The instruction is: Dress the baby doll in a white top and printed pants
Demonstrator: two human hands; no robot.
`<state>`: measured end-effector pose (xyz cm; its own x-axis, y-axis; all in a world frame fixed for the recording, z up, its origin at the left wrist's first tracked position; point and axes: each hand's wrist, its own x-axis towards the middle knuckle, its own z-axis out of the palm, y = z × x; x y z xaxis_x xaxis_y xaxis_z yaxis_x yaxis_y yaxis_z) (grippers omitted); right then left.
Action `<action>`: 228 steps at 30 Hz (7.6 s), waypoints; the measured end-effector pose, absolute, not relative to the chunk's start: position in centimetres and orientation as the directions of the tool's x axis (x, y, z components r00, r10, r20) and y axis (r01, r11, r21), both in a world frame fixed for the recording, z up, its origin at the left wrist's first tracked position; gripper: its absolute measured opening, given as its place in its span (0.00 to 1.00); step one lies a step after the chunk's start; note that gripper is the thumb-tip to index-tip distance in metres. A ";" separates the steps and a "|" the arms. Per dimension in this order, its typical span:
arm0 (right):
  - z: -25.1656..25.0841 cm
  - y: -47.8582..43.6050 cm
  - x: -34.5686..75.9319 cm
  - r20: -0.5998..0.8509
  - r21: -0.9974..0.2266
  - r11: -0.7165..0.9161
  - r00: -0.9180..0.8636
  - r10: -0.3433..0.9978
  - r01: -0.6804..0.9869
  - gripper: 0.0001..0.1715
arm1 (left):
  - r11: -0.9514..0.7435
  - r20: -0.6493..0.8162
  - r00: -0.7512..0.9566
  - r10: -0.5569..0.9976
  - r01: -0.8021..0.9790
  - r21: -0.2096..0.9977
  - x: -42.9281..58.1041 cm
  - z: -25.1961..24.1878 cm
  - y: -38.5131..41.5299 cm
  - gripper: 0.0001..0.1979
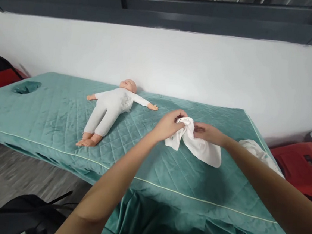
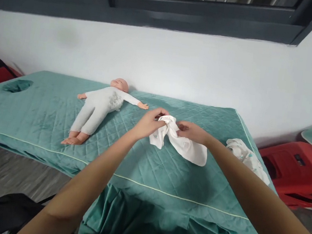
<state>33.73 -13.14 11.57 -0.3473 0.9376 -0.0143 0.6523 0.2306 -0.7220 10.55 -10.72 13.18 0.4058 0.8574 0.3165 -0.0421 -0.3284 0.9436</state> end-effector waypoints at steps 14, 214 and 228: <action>18.7 -17.3 31.4 0.280 -0.041 0.443 -0.415 0.865 0.896 0.14 | -0.392 0.369 0.168 0.914 0.134 0.910 0.8 16.1 -15.5 0.08; 1.1 -0.5 26.5 0.166 -0.851 -0.029 0.320 0.933 0.524 0.30 | -0.582 0.518 0.403 0.755 0.775 0.246 9.2 1.0 -15.8 0.13; 2.6 -0.3 26.9 -0.016 -0.968 -0.056 0.163 0.986 0.245 0.15 | -0.165 0.264 -0.544 0.796 0.224 0.960 8.4 -0.1 -14.6 0.12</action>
